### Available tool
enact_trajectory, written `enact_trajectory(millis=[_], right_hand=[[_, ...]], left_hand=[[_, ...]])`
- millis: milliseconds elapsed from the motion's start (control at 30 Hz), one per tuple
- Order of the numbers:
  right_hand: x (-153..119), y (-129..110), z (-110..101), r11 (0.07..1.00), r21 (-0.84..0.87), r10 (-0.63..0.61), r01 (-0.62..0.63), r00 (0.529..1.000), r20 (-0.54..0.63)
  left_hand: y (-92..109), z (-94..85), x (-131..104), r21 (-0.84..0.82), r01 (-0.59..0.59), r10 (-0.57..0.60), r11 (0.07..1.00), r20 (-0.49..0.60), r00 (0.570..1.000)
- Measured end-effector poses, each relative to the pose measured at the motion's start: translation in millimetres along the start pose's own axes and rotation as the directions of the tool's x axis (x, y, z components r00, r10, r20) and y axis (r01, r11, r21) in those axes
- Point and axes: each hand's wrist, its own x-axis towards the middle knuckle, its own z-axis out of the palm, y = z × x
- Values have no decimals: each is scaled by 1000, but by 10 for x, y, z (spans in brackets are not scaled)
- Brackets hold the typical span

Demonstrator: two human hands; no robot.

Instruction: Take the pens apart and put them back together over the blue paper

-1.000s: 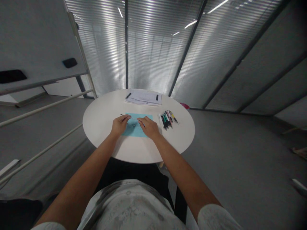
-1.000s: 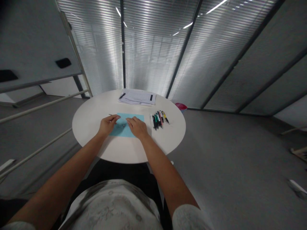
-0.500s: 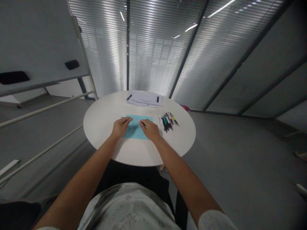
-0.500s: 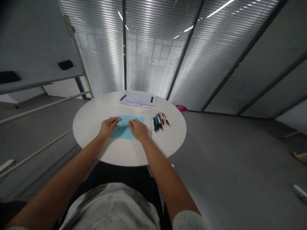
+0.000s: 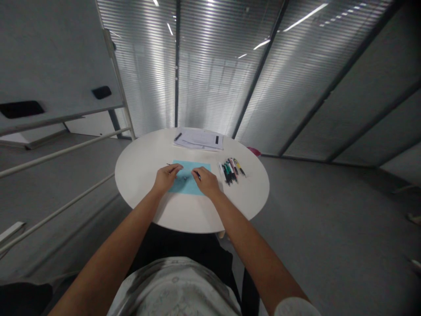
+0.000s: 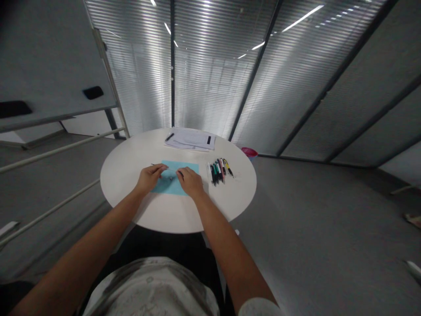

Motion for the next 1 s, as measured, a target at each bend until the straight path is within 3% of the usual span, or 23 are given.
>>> enact_trajectory(millis=[467,700,833,1000], right_hand=[[4,48,36,994,110,-12,14,1000,-19],[18,85,52,962,273,-7,19,999,-46],[9,88,50,970,241,-19,25,999,-28],[-2,64,26,994,82,-74,74,997,-6]], left_hand=[[24,-17,-26,66,-18,15,998,42,999],[-3,-27,-19,95,-57,51,994,60,997],[-9,-34,-29,141,-73,62,987,85,994],[10,-18,-57,247,-115,91,962,107,990]])
